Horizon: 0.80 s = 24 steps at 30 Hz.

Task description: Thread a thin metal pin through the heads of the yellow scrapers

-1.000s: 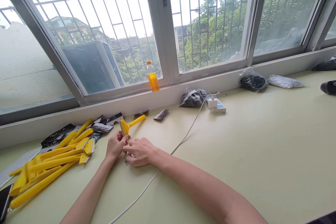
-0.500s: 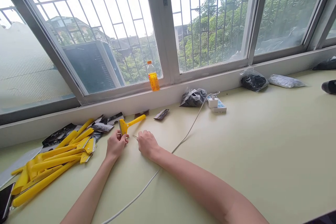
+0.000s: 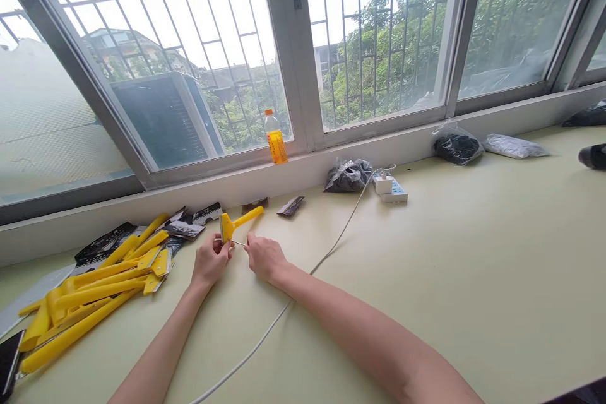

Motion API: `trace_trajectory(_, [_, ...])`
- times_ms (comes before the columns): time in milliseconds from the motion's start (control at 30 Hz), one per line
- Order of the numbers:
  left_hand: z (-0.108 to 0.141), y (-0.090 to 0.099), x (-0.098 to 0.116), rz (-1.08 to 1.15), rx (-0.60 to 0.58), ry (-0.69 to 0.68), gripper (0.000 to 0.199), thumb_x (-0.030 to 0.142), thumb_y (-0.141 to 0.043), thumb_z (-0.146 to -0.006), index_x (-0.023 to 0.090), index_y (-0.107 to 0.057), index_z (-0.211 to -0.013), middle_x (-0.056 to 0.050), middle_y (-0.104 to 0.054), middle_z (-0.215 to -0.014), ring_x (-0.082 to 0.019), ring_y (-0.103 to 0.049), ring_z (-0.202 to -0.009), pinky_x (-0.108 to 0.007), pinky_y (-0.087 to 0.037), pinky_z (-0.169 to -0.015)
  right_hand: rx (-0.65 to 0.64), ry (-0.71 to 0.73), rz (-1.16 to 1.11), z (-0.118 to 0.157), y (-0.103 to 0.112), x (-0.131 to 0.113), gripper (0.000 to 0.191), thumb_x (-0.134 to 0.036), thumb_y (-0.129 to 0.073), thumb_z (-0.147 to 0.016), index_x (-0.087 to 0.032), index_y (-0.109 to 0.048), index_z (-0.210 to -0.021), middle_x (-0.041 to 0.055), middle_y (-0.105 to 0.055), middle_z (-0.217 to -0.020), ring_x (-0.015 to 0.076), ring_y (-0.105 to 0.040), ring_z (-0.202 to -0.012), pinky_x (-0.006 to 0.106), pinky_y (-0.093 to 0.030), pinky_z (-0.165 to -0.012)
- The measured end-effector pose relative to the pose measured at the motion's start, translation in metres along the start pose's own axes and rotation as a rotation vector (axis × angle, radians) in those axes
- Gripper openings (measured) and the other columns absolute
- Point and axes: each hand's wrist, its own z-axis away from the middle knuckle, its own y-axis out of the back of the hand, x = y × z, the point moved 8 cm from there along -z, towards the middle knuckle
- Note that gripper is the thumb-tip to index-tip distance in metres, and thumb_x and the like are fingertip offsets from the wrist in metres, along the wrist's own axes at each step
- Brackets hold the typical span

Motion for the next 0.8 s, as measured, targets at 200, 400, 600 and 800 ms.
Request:
trace_trajectory(200, [-0.0003,-0.0011,0.0011,0.008,-0.008,-0.002,0.019,0.036,-0.059,-0.080,0.022,-0.057,-0.094,-0.006,-0.075,-0.081,-0.020,-0.066,-0.063,-0.031,-0.050,-0.063,0.007,-0.017,-0.001,0.0001,0.0004,0.0014,0.012,-0.027,-0.044,-0.104,-0.019,-0.053,-0.102,0.0077,-0.072,-0.089,0.0189,-0.065,-0.074,0.028,-0.028,-0.060])
trace_trajectory(400, [-0.0009,-0.0013,0.0008,-0.002,-0.013,-0.014,0.019,0.036,-0.060,-0.081,0.022,-0.057,-0.093,-0.005,-0.075,-0.082,-0.020,-0.066,-0.062,-0.030,-0.049,-0.062,0.006,-0.022,-0.007,0.0003,0.0015,0.0009,0.012,-0.027,-0.044,-0.103,-0.019,-0.053,-0.102,0.0076,-0.072,-0.090,0.0192,-0.064,-0.074,0.028,-0.029,-0.058])
trace_trajectory(600, [-0.0004,-0.0007,0.0000,0.011,-0.009,-0.010,0.019,0.037,-0.060,-0.080,0.022,-0.058,-0.092,-0.005,-0.076,-0.082,-0.020,-0.066,-0.060,-0.030,-0.049,-0.061,0.008,-0.024,-0.014,0.0013,0.0033,0.0005,0.011,-0.026,-0.044,-0.103,-0.019,-0.053,-0.102,0.0068,-0.071,-0.089,0.0184,-0.064,-0.073,0.027,-0.029,-0.058])
trace_trajectory(800, [-0.0005,-0.0010,0.0007,-0.003,-0.010,-0.012,0.019,0.038,-0.060,-0.081,0.022,-0.058,-0.092,-0.005,-0.076,-0.081,-0.019,-0.066,-0.059,-0.030,-0.049,-0.061,0.006,-0.026,-0.021,0.0012,0.0031,0.0010,0.012,-0.026,-0.044,-0.103,-0.019,-0.054,-0.102,0.0065,-0.071,-0.089,0.0183,-0.063,-0.073,0.028,-0.029,-0.058])
